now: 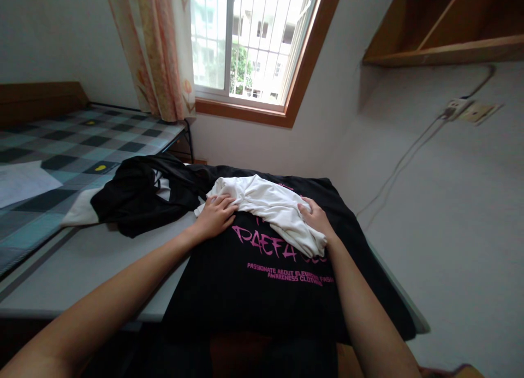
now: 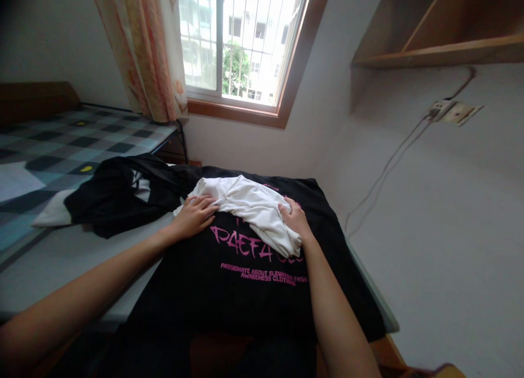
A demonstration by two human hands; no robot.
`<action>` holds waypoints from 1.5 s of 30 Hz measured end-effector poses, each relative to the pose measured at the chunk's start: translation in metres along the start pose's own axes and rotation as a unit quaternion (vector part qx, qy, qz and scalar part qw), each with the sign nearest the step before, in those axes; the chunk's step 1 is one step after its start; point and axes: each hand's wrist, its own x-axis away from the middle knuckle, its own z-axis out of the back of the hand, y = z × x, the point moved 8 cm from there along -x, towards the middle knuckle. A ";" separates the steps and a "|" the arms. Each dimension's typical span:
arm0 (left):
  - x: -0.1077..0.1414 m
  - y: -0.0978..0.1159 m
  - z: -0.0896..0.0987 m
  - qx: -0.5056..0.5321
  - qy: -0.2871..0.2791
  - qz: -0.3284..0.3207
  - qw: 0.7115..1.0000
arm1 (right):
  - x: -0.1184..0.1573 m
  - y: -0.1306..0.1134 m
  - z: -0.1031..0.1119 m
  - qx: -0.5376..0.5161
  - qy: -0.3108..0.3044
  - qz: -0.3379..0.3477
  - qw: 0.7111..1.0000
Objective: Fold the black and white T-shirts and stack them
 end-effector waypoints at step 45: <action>0.000 0.000 0.000 -0.015 0.007 -0.005 1.000 | 0.001 -0.001 -0.001 0.011 -0.008 -0.002 1.000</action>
